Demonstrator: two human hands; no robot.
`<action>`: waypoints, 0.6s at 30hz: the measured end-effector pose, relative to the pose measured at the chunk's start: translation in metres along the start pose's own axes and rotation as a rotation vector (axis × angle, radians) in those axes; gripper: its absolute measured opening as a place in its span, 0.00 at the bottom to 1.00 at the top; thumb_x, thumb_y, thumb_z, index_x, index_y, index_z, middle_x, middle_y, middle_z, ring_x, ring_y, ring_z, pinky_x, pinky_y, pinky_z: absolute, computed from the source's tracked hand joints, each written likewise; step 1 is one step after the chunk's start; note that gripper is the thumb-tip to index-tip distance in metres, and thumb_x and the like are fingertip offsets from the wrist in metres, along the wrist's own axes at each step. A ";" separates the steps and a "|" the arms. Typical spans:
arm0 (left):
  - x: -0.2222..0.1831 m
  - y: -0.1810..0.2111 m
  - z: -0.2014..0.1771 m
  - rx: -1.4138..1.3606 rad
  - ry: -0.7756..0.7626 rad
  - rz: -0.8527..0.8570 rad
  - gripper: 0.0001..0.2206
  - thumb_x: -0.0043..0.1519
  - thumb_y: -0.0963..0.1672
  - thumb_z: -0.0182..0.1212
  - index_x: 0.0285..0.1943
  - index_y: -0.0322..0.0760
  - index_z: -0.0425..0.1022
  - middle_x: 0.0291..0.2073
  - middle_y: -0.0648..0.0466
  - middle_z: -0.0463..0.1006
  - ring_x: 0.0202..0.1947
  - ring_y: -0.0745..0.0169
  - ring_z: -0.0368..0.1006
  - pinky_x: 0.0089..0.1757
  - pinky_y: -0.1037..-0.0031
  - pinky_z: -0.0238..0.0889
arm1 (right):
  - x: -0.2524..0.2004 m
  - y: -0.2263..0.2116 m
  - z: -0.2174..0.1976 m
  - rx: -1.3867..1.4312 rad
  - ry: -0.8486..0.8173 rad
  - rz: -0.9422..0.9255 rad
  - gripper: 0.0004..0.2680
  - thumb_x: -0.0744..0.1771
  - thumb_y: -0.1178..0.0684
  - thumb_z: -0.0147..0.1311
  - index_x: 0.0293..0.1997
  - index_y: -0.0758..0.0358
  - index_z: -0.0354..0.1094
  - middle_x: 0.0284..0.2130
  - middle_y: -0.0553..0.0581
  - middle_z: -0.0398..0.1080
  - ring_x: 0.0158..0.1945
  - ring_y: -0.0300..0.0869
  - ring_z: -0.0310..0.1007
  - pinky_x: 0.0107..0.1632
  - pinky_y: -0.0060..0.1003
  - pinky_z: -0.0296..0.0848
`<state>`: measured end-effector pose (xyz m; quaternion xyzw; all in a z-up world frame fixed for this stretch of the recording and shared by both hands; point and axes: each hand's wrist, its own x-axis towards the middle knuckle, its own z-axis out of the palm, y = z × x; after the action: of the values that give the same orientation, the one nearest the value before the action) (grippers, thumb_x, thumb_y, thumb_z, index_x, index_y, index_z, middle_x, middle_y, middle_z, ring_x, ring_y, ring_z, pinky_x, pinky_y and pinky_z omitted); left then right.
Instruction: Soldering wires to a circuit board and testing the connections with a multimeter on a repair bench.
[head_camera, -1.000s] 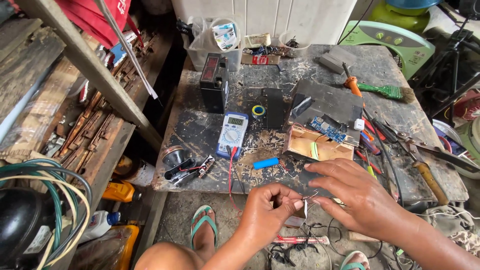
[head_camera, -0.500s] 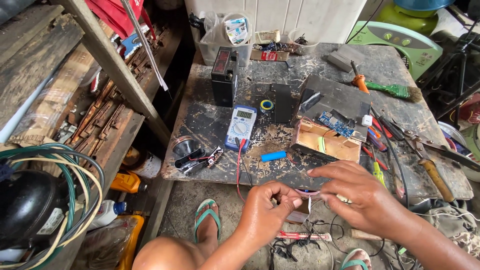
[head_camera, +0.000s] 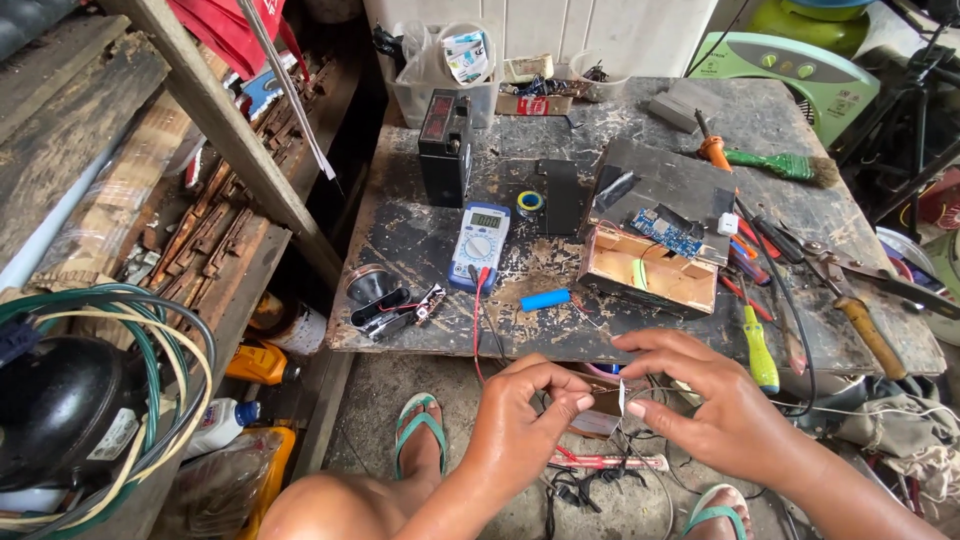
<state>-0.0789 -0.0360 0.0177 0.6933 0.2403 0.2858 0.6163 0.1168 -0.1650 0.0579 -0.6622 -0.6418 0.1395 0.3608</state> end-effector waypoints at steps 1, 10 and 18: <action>-0.002 -0.001 -0.001 0.030 -0.002 0.073 0.00 0.60 0.41 0.69 0.36 0.41 0.83 0.31 0.59 0.75 0.33 0.66 0.71 0.40 0.71 0.66 | 0.000 -0.001 0.002 0.012 -0.009 -0.021 0.07 0.65 0.50 0.60 0.45 0.54 0.78 0.57 0.54 0.76 0.61 0.45 0.75 0.62 0.46 0.69; -0.016 -0.002 -0.009 0.335 0.023 0.625 0.01 0.65 0.42 0.65 0.40 0.42 0.80 0.31 0.58 0.74 0.32 0.58 0.71 0.53 0.59 0.64 | -0.004 -0.016 0.011 0.222 -0.095 0.161 0.07 0.67 0.52 0.53 0.37 0.57 0.80 0.59 0.56 0.77 0.64 0.46 0.76 0.62 0.48 0.70; -0.025 -0.001 -0.014 0.349 -0.023 0.667 0.02 0.64 0.41 0.67 0.40 0.42 0.78 0.31 0.58 0.73 0.33 0.55 0.69 0.51 0.60 0.64 | -0.015 -0.023 0.013 0.049 -0.157 -0.036 0.07 0.69 0.51 0.48 0.34 0.56 0.70 0.60 0.57 0.75 0.65 0.47 0.74 0.59 0.46 0.68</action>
<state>-0.1071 -0.0428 0.0149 0.8313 0.0396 0.4179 0.3644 0.0893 -0.1768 0.0594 -0.6283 -0.6764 0.2003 0.3279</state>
